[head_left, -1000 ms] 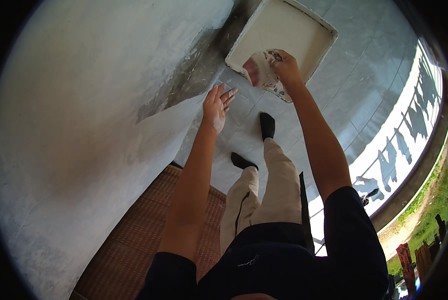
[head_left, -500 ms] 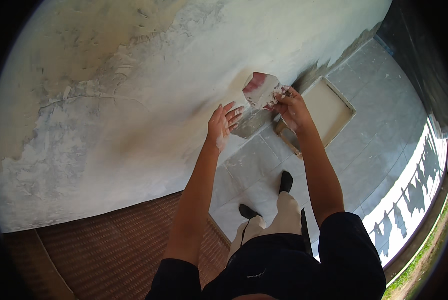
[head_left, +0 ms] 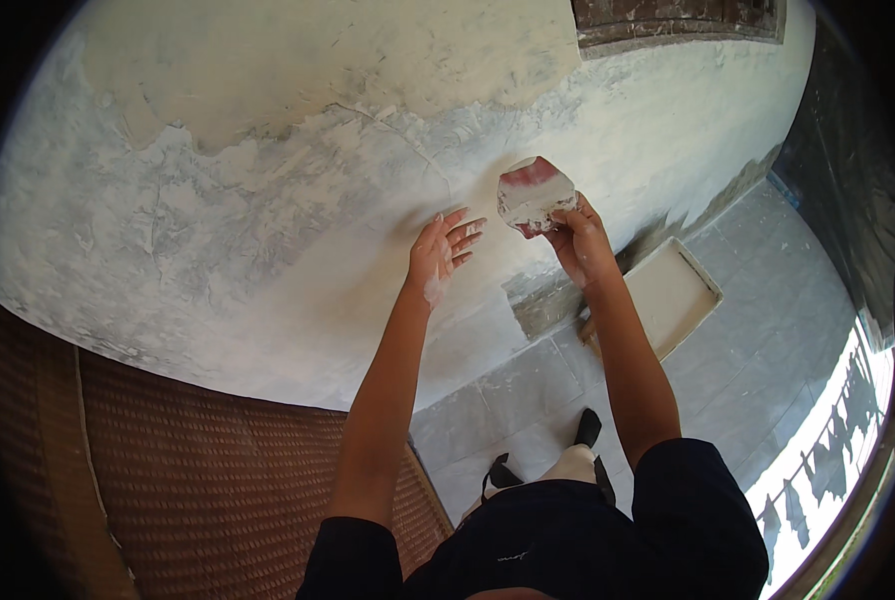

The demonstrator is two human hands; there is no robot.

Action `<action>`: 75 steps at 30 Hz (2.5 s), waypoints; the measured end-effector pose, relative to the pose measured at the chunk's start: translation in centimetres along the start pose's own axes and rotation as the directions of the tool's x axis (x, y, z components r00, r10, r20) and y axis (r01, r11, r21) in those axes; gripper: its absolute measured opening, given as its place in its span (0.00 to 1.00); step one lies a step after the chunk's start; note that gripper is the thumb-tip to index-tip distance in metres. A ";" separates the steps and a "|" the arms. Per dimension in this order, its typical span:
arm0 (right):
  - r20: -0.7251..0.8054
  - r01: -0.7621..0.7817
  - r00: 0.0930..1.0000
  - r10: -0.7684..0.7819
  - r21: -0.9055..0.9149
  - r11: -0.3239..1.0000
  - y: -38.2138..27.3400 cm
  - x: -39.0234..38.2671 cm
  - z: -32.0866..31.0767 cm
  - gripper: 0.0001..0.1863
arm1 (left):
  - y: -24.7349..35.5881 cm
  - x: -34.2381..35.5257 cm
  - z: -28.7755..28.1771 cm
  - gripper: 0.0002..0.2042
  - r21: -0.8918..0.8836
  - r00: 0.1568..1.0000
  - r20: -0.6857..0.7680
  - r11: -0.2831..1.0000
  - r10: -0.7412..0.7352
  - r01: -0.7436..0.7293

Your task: The person applies a smooth layer of wall putty to a concrete wall using a putty knife, spreading the putty from a putty tray onto the wall.

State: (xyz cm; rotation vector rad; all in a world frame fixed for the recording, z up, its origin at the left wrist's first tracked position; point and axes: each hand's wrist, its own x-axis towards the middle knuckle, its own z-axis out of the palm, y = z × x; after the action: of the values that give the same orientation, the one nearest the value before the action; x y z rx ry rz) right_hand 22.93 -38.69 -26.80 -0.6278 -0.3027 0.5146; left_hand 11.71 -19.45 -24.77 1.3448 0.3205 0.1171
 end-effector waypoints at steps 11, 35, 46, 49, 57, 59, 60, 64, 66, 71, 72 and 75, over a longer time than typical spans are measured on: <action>0.151 0.319 0.946 -0.287 -0.265 0.910 3.2 -1.3 11.5 0.09 | 9.0 -5.7 -6.2 0.20 0.174 0.879 -0.092 0.877 0.468 -0.448; 0.601 0.774 0.234 -0.764 -0.591 -0.227 12.5 -0.5 36.5 0.12 | 27.4 -12.2 -18.5 0.19 0.754 -0.146 0.654 -0.624 0.742 0.203; 0.623 0.620 0.419 -0.661 -0.728 -0.293 14.7 2.3 39.3 0.08 | 27.4 -12.1 -19.1 0.20 0.798 -0.267 0.600 -0.588 0.754 0.134; 0.621 0.604 0.483 -0.617 -0.746 -0.279 14.9 1.9 39.7 0.07 | 27.4 -12.1 -19.6 0.20 0.802 -0.273 0.594 -0.581 0.756 0.137; 0.681 0.664 0.490 -0.545 -0.696 -0.272 15.8 -1.3 37.3 0.06 | 27.3 -12.1 -19.3 0.19 0.812 -0.246 0.582 -0.568 0.775 0.131; 0.663 0.686 0.518 -0.540 -0.700 -0.201 13.7 -3.3 36.2 0.07 | 27.4 -12.0 -19.3 0.19 0.810 -0.247 0.585 -0.572 0.773 0.128; 0.664 0.684 0.516 -0.541 -0.700 -0.207 12.3 -4.0 35.8 0.07 | 27.4 -11.9 -19.3 0.19 0.809 -0.256 0.587 -0.571 0.768 0.141; 0.699 0.717 0.502 -0.509 -0.666 -0.207 6.4 -5.0 33.8 0.10 | 27.4 -12.0 -19.7 0.19 0.794 -0.249 0.607 -0.578 0.754 0.186; 0.704 0.743 0.518 -0.485 -0.651 -0.152 3.3 -3.9 32.9 0.10 | 27.7 -12.1 -19.5 0.19 0.792 -0.245 0.611 -0.582 0.753 0.186; 0.700 0.775 0.529 -0.480 -0.629 -0.061 -2.5 -0.7 32.2 0.10 | 28.3 -11.8 -18.4 0.20 0.793 -0.180 0.609 -0.587 0.773 0.163; 0.706 0.789 0.513 -0.489 -0.612 -0.056 -3.1 -0.1 32.5 0.09 | 28.8 -11.7 -17.9 0.20 0.779 -0.183 0.627 -0.608 0.757 0.149; 0.708 0.840 0.491 -0.507 -0.540 0.060 -3.6 2.4 34.0 0.09 | 30.9 -11.0 -16.8 0.20 0.775 -0.224 0.632 -0.613 0.742 0.152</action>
State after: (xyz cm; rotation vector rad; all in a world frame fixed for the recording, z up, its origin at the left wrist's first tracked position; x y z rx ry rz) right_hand 12.03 -23.57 2.01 -1.2875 -1.2228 -0.6437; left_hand -0.61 0.39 3.79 2.5828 -0.2536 2.6766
